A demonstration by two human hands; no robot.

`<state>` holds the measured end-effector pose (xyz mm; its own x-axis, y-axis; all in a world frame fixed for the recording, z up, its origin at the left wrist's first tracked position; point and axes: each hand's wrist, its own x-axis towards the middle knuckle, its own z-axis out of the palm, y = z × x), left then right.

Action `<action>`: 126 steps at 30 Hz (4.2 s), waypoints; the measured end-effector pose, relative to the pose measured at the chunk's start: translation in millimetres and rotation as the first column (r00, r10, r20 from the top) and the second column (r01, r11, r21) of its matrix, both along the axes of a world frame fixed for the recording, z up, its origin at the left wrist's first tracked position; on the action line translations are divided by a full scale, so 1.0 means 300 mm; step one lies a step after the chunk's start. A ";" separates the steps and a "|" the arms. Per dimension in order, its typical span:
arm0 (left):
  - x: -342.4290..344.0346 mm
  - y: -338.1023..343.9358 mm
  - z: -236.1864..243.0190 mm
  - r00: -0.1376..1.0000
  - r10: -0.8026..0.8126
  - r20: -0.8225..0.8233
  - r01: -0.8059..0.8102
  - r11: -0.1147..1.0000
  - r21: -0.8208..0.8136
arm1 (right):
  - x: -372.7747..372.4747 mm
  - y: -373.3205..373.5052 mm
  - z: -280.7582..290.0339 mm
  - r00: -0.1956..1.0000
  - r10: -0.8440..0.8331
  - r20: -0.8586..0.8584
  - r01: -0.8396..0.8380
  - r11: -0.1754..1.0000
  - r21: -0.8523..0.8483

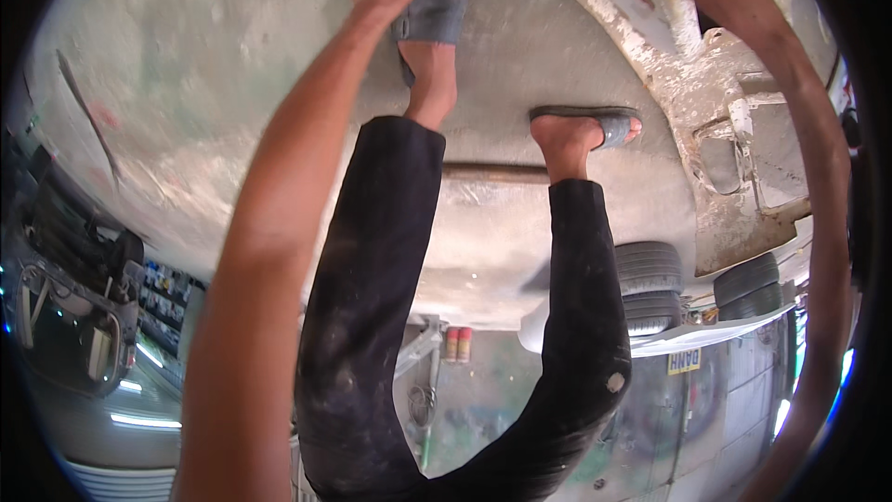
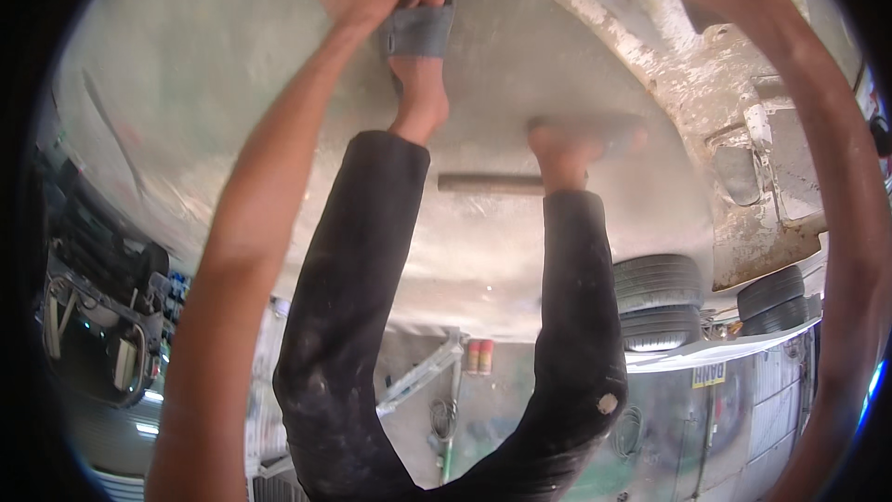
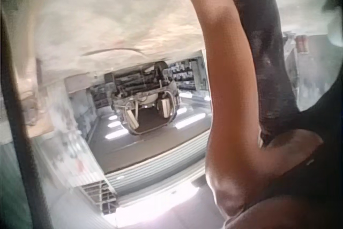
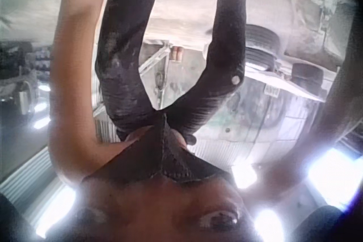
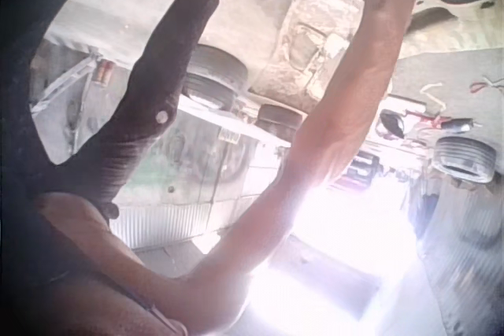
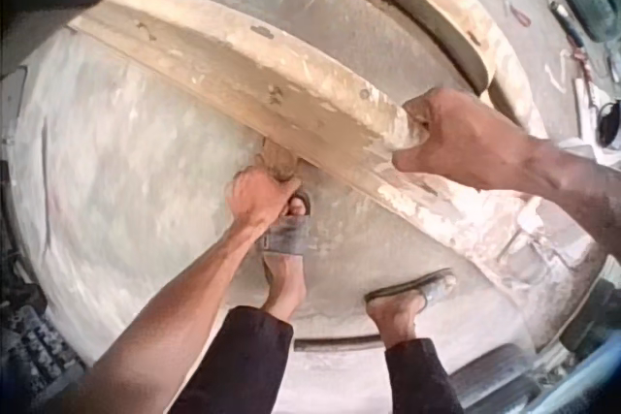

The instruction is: The person removes a mesh grille from a car bumper using scissors, then uses a hammer to tap and adjust the bumper frame. The person handles the bumper, mesh grille, scissors, and hammer in a workshop setting.

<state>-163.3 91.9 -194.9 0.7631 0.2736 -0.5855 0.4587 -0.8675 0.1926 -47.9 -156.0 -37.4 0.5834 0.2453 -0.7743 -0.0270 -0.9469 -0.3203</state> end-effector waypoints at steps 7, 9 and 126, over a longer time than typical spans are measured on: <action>-0.090 0.487 0.025 0.976 -0.077 -0.204 0.125 0.964 0.235 | 0.006 0.114 0.098 0.975 0.173 0.139 -0.184 0.980 0.073; -0.110 0.651 0.018 0.965 -0.084 -0.248 0.153 0.950 0.273 | 0.014 0.150 0.101 0.985 0.157 0.071 -0.154 0.987 -0.045; -0.169 1.339 1.149 0.878 0.127 -0.461 -0.007 0.967 0.253 | -0.573 0.822 0.415 0.871 -0.490 -0.042 0.492 0.868 0.071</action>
